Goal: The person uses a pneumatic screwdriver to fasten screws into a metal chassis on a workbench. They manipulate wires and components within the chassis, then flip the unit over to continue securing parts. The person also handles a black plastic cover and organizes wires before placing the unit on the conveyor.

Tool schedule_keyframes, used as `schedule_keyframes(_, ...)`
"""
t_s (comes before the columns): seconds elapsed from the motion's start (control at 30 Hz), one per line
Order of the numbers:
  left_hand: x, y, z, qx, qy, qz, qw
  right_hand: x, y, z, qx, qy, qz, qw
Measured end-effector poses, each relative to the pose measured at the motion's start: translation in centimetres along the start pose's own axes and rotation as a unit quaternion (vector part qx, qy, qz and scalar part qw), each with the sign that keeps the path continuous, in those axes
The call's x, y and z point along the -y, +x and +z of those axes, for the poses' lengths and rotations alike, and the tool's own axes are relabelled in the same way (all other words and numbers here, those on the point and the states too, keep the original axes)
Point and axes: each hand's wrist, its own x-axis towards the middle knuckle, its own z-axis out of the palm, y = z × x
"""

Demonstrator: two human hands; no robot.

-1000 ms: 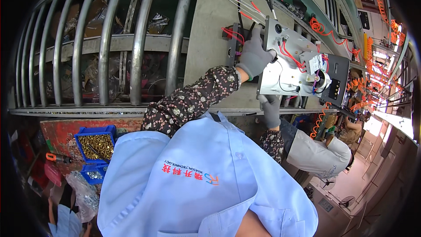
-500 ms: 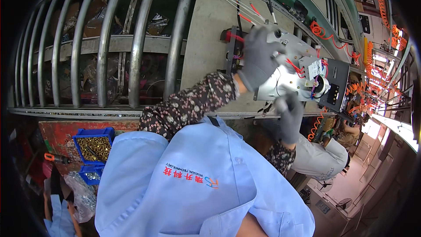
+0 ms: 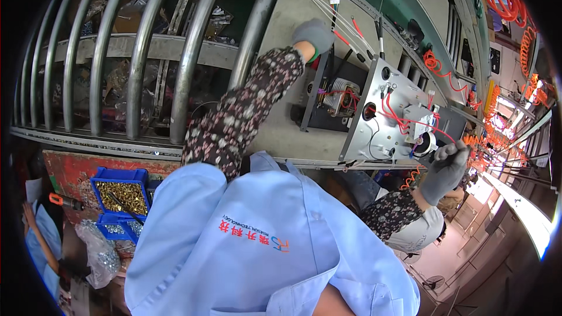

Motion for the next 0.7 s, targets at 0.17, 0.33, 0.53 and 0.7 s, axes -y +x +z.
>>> schedule_keyframes(0.17, 1.5, 6.7, 7.5, 0.095, 0.125, 0.090, 0.984, -1.9, -1.5, -2.1, -0.005, 0.004, 0.074, 0.997)
schedule_keyframes(0.33, 0.3, 1.8, 5.7, -0.085, -0.316, -0.009, 0.945, -3.6, -1.6, -5.8, -0.014, 0.081, 0.099, 0.992)
schedule_keyframes(0.53, -0.3, -7.9, -0.1, -0.141, -0.726, 0.123, 0.661, -9.2, 0.4, -7.2, -0.060, 0.172, 0.135, 0.974)
schedule_keyframes(0.7, -2.8, -10.5, -7.5, -0.138, -0.563, 0.274, 0.768, -8.3, 1.8, -1.1, -0.180, -0.313, -0.130, 0.923)
